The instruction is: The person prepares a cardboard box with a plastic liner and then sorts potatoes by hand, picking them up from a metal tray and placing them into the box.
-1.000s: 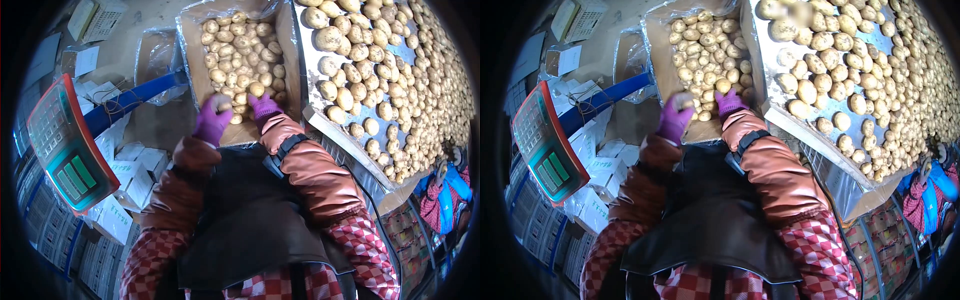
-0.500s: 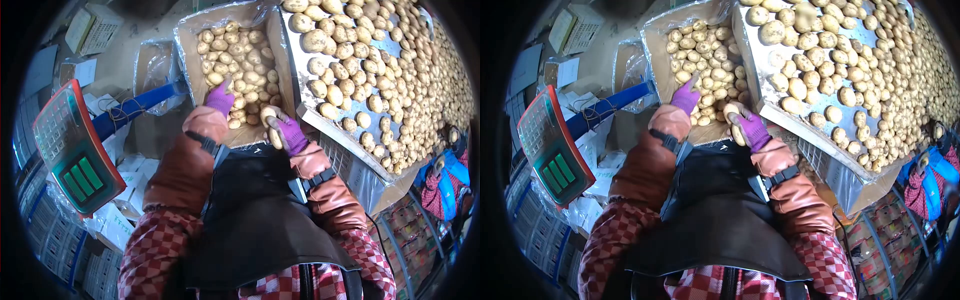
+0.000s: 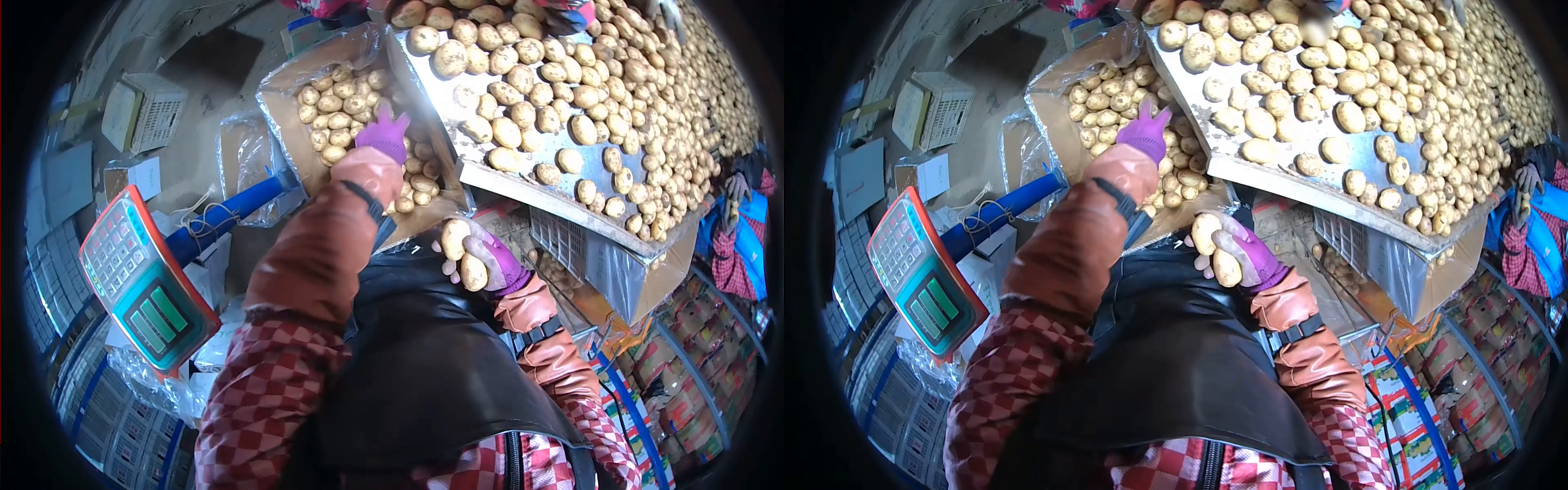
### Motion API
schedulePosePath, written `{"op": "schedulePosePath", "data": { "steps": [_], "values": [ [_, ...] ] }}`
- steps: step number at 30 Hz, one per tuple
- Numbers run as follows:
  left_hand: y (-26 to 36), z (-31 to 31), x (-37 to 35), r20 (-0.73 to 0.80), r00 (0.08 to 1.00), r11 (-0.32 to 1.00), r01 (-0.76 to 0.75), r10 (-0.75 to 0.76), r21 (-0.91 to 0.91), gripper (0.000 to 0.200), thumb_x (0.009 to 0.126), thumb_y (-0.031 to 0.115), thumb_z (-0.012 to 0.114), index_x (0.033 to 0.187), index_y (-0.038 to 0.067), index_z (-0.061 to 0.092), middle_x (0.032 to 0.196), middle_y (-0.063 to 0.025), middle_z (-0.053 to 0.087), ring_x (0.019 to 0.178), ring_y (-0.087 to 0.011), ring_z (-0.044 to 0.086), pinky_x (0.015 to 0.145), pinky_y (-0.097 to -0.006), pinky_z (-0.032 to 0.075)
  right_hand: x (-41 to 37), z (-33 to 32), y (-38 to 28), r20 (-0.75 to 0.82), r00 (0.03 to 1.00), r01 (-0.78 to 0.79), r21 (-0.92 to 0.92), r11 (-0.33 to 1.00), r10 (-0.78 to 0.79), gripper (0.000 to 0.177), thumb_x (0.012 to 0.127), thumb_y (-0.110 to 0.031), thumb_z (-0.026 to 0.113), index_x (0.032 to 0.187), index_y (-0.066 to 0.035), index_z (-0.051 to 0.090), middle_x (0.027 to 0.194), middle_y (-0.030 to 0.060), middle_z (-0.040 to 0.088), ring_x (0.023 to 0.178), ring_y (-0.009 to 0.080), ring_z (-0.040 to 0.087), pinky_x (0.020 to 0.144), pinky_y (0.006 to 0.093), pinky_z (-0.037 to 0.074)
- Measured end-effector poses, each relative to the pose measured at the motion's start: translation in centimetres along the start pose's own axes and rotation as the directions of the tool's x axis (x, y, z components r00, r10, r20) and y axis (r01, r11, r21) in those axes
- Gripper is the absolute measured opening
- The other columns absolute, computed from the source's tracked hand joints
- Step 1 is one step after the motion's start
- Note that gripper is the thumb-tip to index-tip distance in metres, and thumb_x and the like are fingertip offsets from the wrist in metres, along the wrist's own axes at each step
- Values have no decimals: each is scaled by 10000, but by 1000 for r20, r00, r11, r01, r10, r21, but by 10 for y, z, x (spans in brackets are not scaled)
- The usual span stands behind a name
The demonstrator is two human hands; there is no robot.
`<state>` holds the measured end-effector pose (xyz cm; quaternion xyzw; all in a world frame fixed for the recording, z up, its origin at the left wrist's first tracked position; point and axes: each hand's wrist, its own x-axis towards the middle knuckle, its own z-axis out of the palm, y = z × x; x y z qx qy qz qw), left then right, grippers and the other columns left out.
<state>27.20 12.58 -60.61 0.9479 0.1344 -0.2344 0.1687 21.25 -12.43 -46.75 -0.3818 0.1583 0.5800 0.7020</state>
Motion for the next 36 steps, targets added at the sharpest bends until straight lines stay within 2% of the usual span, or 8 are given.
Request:
{"op": "schedulePosePath", "data": {
  "steps": [6, 9, 12, 15, 21, 27, 33, 36],
  "values": [
    [-14, 52, -51, 253, 965, 946, -143, 69, 290, 443, 854, 218, 598, 1296, 206, 576, 1569, -92, 224, 1130, -349, 584, 903, -510, 487, -38, 0, -14, -25, 995, 94, -30, 995, -95, 655, 903, -380, 614, 1419, -80, 343, 1138, 145, 591, 777, 193, 649, 619, 294, 545],
    [-41, 94, -65, 304, 949, 987, -34, 82, -158, 288, 877, 216, 550, 1134, 153, 663, 1311, -130, 556, 1073, -309, 617, 905, -462, 492, -49, -4, -25, 0, 991, 136, -32, 990, -136, 661, 904, -382, 615, 1417, -68, 341, 1140, 150, 589, 781, 194, 651, 620, 290, 546],
    [-42, 56, -53, 32, 977, 942, 212, -211, -260, 304, 871, 194, 542, 1150, 144, 650, 1186, -168, 621, 1093, -306, 608, 954, -432, 472, -58, -12, -32, -24, 989, 146, -34, 989, -147, 666, 904, -382, 616, 1417, -60, 340, 1140, 158, 588, 776, 196, 652, 621, 290, 545],
    [-71, 62, -14, -331, 943, 998, 4, -26, -67, 430, 849, 170, 564, 1278, 176, 593, 1217, -213, 599, 1118, -314, 600, 965, -417, 472, -69, -29, -30, -74, 983, 167, -8, 986, -167, 669, 905, -383, 620, 1415, -54, 340, 1133, 175, 592, 763, 201, 655, 618, 292, 547],
    [-93, 29, 81, 229, 952, 929, 261, -203, -262, 564, 854, 233, 597, 1403, 206, 470, 1277, -170, 593, 1182, -321, 565, 1019, -377, 435, -83, -51, -24, -133, 978, 164, -4, 986, -163, 669, 912, -394, 615, 1421, -56, 341, 1140, 190, 596, 763, 204, 656, 622, 306, 540],
    [-95, 33, 1, -121, 989, 895, 23, -85, -446, 372, 855, 255, 533, 1184, 125, 646, 1118, -179, 671, 1073, -319, 627, 952, -385, 481, -79, -48, -31, -73, 976, 211, 39, 977, -207, 663, 930, -426, 582, 1421, -53, 337, 1130, 184, 605, 750, 208, 651, 612, 299, 531],
    [-107, 130, -48, -393, 914, 990, -133, 103, -50, 624, 788, 156, 607, 1391, 96, 457, 1367, -262, 476, 1268, -386, 474, 994, -429, 449, -79, -53, -38, -75, 961, 273, 103, 957, -266, 635, 965, -449, 500, 1428, -53, 321, 1101, 188, 621, 702, 214, 628, 597, 297, 514],
    [-116, 84, -20, 1, 1000, 982, 7, -7, -190, 686, 796, 159, 599, 1448, 124, 387, 1446, -264, 382, 1338, -376, 398, 1015, -425, 436, -80, -51, -40, -72, 941, 337, 269, 902, -330, 621, 973, -454, 475, 1431, -65, 319, 1097, 180, 624, 689, 223, 627, 584, 304, 511]
  ]
}}
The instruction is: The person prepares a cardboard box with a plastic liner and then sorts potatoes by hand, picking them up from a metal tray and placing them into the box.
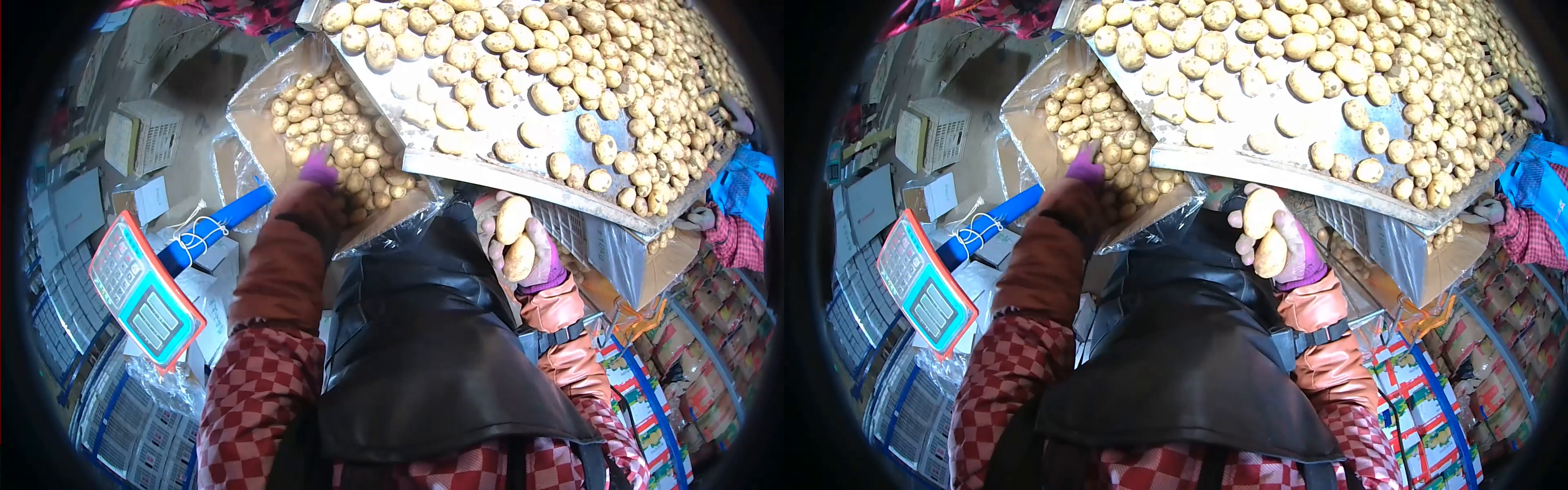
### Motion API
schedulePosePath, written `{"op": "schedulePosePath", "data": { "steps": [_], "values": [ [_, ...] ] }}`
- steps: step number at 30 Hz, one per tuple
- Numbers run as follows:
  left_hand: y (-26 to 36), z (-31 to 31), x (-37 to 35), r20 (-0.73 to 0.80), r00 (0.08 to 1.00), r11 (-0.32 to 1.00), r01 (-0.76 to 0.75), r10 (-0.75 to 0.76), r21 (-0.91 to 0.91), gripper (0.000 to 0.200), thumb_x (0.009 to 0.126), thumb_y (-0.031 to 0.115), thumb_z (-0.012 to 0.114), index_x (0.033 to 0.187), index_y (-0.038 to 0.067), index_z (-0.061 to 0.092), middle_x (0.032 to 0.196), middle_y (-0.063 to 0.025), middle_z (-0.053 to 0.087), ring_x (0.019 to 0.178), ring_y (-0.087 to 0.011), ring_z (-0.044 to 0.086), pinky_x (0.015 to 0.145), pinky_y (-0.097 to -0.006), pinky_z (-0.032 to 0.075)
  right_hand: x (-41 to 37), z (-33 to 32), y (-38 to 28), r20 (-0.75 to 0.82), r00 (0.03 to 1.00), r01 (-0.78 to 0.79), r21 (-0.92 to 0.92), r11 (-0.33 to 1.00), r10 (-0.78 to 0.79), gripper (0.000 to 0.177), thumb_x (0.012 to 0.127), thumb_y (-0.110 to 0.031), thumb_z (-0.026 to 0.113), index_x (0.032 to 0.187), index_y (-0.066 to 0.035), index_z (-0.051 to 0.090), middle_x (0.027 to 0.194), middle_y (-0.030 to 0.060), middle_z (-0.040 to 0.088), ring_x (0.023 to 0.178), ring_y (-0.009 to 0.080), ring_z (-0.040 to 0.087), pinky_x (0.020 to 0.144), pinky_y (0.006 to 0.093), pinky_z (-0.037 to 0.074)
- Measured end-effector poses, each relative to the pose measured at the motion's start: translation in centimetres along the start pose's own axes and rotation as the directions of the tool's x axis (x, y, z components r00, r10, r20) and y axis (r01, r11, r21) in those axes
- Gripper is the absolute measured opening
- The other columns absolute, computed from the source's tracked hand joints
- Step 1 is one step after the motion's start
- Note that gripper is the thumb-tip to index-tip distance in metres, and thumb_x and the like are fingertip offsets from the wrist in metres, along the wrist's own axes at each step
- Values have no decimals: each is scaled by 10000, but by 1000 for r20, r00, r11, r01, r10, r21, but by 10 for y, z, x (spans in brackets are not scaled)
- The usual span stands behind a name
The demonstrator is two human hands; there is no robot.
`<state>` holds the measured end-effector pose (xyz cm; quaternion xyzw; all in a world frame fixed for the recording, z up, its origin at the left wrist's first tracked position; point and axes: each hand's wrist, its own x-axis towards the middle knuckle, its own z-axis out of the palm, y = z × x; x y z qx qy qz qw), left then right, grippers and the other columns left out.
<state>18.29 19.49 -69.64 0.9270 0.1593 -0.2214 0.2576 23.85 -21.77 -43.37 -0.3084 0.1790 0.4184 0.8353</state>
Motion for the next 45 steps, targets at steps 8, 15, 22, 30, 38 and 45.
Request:
{"op": "schedulePosePath", "data": {
  "steps": [8, 15, 22, 30, 38, 45],
  "values": [
    [55, -60, -80, -128, 969, 933, 160, -211, -323, 410, 851, 258, 586, 1233, 114, 610, 1138, -182, 653, 1066, -328, 617, 935, -377, 475, -1, 1, -31, 112, 990, 39, 345, 938, -82, 552, 990, -445, 450, 1399, -76, 412, 1245, 189, 577, 927, 306, 611, 624, 343, 508],
    [192, -108, -161, 101, 939, 375, 228, -328, -899, 336, 951, 317, 579, 1167, 67, 643, 635, -67, 595, 420, -94, 450, 377, -237, 369, -13, -18, -90, 49, 982, 148, 406, 902, -184, 533, 1005, -487, 391, 1419, -154, 414, 1376, 118, 471, 1210, 393, 499, 847, 432, 518],
    [351, -131, -167, 217, 974, 390, 175, 64, -904, 379, 998, 308, 501, 1211, 7, 589, 718, -80, 628, 438, -90, 451, 402, -210, 373, -28, -50, -146, -47, 971, 237, 309, 921, -234, 478, 1008, -422, 425, 1404, -155, 442, 1338, 117, 517, 1148, 316, 554, 870, 443, 522],
    [430, -115, -131, 381, 879, 518, 193, 286, -834, 461, 1013, 366, 467, 1250, -22, 542, 872, -100, 666, 537, -143, 588, 426, -208, 415, -50, -117, -167, -50, 970, 237, 416, 878, -239, 365, 986, -328, 521, 1284, -118, 517, 1184, 149, 632, 1004, 300, 640, 723, 371, 582],
    [489, -96, -92, 616, 647, 520, 371, 450, -770, 529, 955, 347, 551, 1296, -52, 481, 1231, -182, 604, 795, -189, 609, 666, -249, 495, -157, -137, -168, -421, 815, 497, 155, 854, -398, 375, 909, -333, 639, 1223, -129, 608, 921, 70, 635, 643, 182, 620, 499, 280, 504],
    [515, -82, -70, 507, 363, 443, 249, 782, -861, 700, 784, 33, 712, 1402, 21, 384, 1320, -116, 496, 1110, -234, 559, 984, -324, 439, -262, -192, -198, -684, 509, 851, 309, 424, -523, 143, 905, -164, 632, 1015, -74, 629, 927, 74, 641, 859, 196, 660, 686, 338, 594]
  ]
}}
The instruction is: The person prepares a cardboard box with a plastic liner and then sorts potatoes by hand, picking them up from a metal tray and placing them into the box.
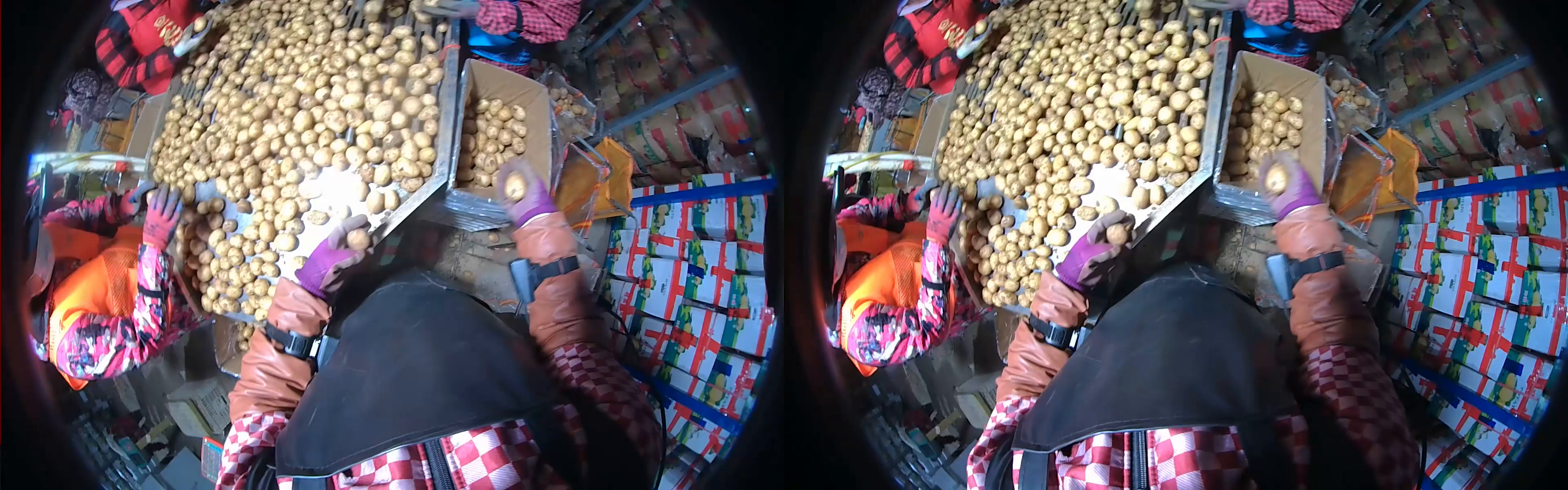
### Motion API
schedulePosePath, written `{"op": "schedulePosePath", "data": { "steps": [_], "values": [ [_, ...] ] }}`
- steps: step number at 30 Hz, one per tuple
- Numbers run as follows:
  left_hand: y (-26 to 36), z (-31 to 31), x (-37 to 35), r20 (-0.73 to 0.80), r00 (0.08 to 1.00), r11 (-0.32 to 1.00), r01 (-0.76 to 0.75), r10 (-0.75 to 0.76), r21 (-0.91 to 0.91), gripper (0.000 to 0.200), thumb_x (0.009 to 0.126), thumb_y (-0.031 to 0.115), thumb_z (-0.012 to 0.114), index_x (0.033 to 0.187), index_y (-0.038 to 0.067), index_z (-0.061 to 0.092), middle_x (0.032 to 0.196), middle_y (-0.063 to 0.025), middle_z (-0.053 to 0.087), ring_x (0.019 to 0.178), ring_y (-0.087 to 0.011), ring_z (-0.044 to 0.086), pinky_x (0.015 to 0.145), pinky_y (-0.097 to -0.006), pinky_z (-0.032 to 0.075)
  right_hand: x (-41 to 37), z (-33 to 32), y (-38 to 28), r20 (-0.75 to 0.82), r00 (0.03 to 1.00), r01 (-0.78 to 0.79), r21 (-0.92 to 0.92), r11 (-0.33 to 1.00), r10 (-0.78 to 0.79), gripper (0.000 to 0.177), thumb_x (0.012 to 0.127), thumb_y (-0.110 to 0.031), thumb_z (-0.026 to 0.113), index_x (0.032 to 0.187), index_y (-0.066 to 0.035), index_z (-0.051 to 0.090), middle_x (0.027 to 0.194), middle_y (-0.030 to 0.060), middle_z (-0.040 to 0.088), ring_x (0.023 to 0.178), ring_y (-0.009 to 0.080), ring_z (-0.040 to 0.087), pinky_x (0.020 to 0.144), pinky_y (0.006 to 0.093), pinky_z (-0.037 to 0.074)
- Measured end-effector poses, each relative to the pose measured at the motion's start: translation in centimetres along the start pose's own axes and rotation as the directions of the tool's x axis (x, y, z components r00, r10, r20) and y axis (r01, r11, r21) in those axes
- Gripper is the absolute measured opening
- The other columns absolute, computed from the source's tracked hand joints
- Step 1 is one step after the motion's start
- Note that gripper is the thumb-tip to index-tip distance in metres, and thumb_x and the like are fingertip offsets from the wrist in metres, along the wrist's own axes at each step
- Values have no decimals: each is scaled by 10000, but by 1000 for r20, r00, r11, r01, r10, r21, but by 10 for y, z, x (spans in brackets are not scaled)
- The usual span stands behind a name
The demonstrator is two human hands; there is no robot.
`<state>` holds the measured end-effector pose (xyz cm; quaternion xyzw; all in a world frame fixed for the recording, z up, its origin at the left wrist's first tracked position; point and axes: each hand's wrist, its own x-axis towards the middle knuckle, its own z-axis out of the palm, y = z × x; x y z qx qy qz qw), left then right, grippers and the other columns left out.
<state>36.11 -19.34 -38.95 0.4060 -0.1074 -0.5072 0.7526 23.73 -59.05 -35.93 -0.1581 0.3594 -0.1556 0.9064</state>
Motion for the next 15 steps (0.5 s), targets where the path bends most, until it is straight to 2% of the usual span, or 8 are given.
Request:
{"op": "schedulePosePath", "data": {
  "steps": [1, 5, 6, 9, 10, 11, 13, 15],
  "values": [
    [4, -1, -5, -19, 1000, 999, -10, 11, 33, 695, 776, 48, 729, 1386, 21, 397, 1293, -115, 512, 1097, -229, 564, 975, -320, 443, 4, 3, -5, -50, 999, 0, 130, 991, 7, 130, 900, -143, 633, 1003, -65, 620, 948, 84, 647, 900, 212, 664, 731, 370, 606],
    [15, 16, 5, -45, 999, 997, -26, 29, 66, 675, 731, 100, 791, 1320, 23, 471, 1193, -113, 569, 981, -177, 592, 868, -290, 485, 0, -6, -7, -70, 997, -14, 243, 970, 32, 194, 865, -106, 665, 1040, -52, 600, 983, 92, 655, 900, 262, 666, 747, 400, 605],
    [17, 15, 0, -82, 997, 996, 0, 8, 93, 674, 732, 120, 794, 1318, 23, 477, 1152, -112, 590, 924, -161, 602, 809, -271, 494, -12, -8, -5, -41, 998, -36, 167, 985, 43, 246, 869, -166, 656, 1089, -67, 611, 988, 82, 652, 834, 240, 658, 645, 352, 583],
    [27, 15, -15, -178, 983, 983, 72, -42, 167, 677, 768, 201, 786, 1333, 12, 466, 1018, -93, 645, 724, -127, 614, 617, -216, 485, -27, -36, -32, 44, 995, -90, -100, 991, 95, 329, 869, -253, 641, 1157, -96, 616, 971, 65, 648, 753, 201, 628, 538, 289, 519],
    [29, 10, -18, -182, 982, 979, 93, -59, 184, 672, 778, 209, 781, 1335, 10, 464, 1007, -89, 648, 707, -127, 614, 602, -214, 481, -39, -24, -35, -150, 989, -6, -155, 988, -18, 410, 858, -307, 633, 1218, -114, 600, 956, 54, 641, 698, 173, 595, 482, 256, 467],
    [30, 6, -20, -186, 980, 973, 112, -74, 201, 668, 787, 217, 776, 1338, 7, 461, 997, -85, 651, 690, -128, 615, 587, -212, 477, -34, -36, -47, -172, 982, 39, -223, 974, -79, 412, 868, -316, 631, 1224, -112, 589, 957, 56, 641, 688, 168, 596, 475, 266, 480],
    [30, 4, -22, -197, 980, 974, 78, -35, 215, 664, 801, 221, 769, 1344, 3, 456, 991, -79, 652, 704, -137, 626, 591, -221, 478, -23, -69, -75, -3, 999, 43, -130, 991, -44, 421, 903, -312, 611, 1265, -109, 540, 1076, 88, 633, 817, 221, 626, 631, 354, 551],
    [29, 4, -18, -203, 979, 969, 51, -1, 240, 669, 797, 216, 772, 1347, 3, 458, 991, -77, 652, 731, -140, 632, 610, -228, 486, -45, -34, -57, -28, 983, 176, -134, 975, -182, 412, 926, -282, 597, 1287, -107, 506, 1199, 117, 589, 974, 284, 604, 786, 432, 533]
  ]
}}
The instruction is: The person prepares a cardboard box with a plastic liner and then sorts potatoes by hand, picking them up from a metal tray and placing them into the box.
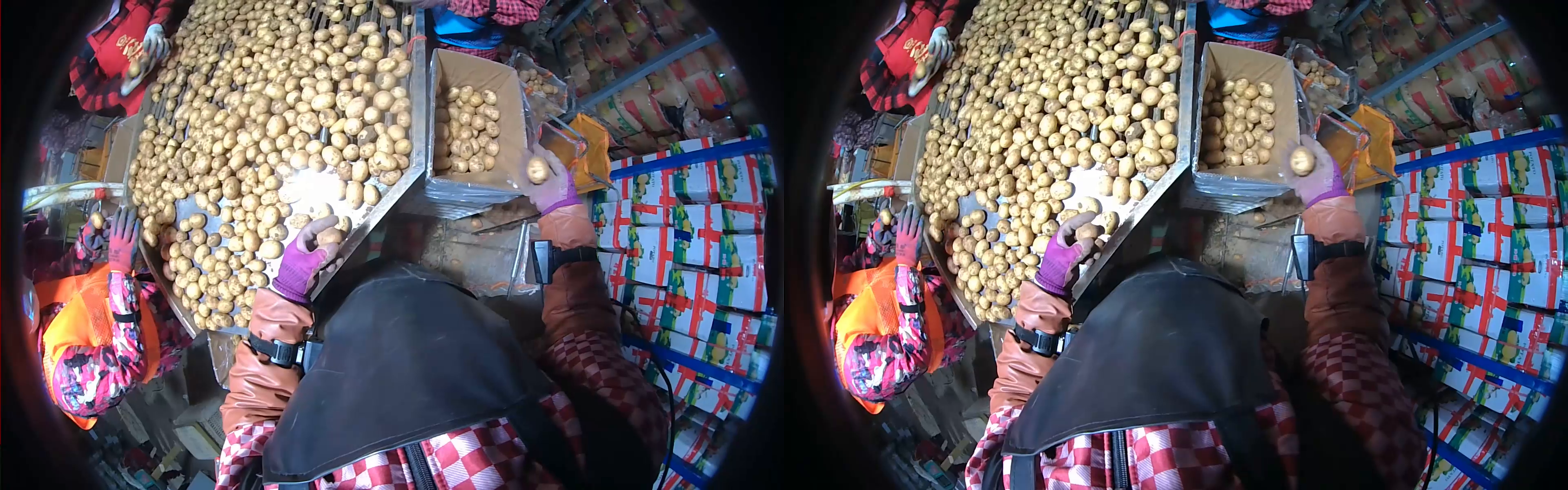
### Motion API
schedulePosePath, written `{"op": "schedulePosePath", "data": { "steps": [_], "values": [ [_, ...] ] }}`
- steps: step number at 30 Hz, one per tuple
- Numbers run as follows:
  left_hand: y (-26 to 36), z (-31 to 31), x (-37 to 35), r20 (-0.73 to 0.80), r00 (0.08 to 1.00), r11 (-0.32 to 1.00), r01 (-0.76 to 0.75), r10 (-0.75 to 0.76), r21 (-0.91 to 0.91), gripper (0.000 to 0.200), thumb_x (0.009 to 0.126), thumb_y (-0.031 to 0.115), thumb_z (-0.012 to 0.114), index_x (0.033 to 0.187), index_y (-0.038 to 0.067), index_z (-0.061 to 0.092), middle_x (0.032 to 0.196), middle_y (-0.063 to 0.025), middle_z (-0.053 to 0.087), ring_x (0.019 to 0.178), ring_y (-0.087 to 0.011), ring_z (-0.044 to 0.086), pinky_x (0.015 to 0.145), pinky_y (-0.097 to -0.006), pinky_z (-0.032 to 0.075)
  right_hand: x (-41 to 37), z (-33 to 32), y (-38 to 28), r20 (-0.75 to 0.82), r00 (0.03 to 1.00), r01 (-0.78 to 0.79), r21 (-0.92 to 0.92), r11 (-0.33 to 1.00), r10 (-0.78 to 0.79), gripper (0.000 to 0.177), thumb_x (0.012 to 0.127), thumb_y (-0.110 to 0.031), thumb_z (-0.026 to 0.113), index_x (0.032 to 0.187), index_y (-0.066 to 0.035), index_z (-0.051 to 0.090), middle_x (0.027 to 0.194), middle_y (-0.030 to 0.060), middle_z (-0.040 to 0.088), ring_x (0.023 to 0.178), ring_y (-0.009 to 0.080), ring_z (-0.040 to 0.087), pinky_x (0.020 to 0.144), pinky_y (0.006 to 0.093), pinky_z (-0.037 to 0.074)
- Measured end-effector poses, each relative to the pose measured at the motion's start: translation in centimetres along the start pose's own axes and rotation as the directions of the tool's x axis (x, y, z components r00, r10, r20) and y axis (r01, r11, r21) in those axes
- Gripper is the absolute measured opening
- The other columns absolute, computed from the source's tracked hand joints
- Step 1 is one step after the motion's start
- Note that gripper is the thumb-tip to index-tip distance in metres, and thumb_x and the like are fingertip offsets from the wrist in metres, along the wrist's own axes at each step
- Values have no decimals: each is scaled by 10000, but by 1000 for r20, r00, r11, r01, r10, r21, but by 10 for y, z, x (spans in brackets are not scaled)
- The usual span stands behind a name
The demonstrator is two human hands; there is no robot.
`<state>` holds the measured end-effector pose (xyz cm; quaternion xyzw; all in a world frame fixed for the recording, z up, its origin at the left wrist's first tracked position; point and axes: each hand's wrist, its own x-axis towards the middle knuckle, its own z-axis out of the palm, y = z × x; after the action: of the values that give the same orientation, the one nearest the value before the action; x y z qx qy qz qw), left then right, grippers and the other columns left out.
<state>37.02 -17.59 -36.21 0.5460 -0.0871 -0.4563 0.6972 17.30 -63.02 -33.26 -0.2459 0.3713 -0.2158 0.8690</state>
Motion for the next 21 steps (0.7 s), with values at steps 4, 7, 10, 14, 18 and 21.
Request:
{"op": "schedulePosePath", "data": {
  "steps": [4, 7, 10, 14, 18, 21],
  "values": [
    [-8, -5, 10, -7, 999, 999, -45, 45, 16, 665, 761, 65, 772, 1348, -16, 472, 1206, -87, 598, 1038, -161, 609, 918, -292, 486, -8, 37, 28, 94, 996, -14, 74, 997, 7, 404, 945, -218, 590, 1308, -103, 454, 1393, 154, 471, 1233, 387, 482, 994, 542, 433],
    [-6, -9, 7, 36, 999, 999, -40, 41, -16, 691, 754, 13, 730, 1374, -39, 429, 1224, -103, 587, 1056, -198, 612, 929, -298, 484, 3, 42, 49, 295, 955, 26, 29, 999, -33, 575, 888, -49, 553, 1427, -125, 370, 1456, 157, 397, 1252, 398, 467, 1004, 558, 421],
    [-11, -23, 2, 46, 998, 998, -29, 31, -52, 683, 763, -27, 651, 1397, -48, 395, 1223, -131, 586, 1035, -220, 629, 885, -288, 508, 10, 47, 60, 462, 885, 140, -155, 978, -53, 765, 820, 33, 532, 1514, -143, 261, 1477, 146, 359, 1258, 338, 477, 1039, 473, 401],
    [-9, -33, -10, -9, 998, 986, -65, 65, -155, 701, 747, -24, 685, 1387, -45, 400, 1222, -141, 587, 1044, -228, 638, 889, -301, 522, 7, 69, 71, 517, 854, 292, -379, 878, -61, 791, 816, -4, 588, 1521, -131, 253, 1447, 145, 399, 1226, 251, 499, 1011, 350, 408],
    [-9, -47, -16, -20, 995, 965, -96, 94, -245, 745, 715, -9, 764, 1370, -38, 411, 1210, -126, 590, 1085, -217, 620, 952, -326, 509, 7, 84, 79, 499, 862, 340, -449, 826, -84, 738, 842, -41, 626, 1500, -103, 296, 1409, 165, 448, 1238, 254, 489, 1038, 371, 400],
    [-8, -50, -19, -91, 989, 978, -126, 112, -167, 731, 712, 6, 778, 1352, -37, 430, 1198, -112, 591, 1093, -194, 612, 953, -319, 506, 23, 78, 88, 533, 834, 392, -383, 836, -146, 627, 881, -112, 625, 1452, -61, 372, 1421, 181, 431, 1271, 296, 473, 1074, 427, 391]
  ]
}}
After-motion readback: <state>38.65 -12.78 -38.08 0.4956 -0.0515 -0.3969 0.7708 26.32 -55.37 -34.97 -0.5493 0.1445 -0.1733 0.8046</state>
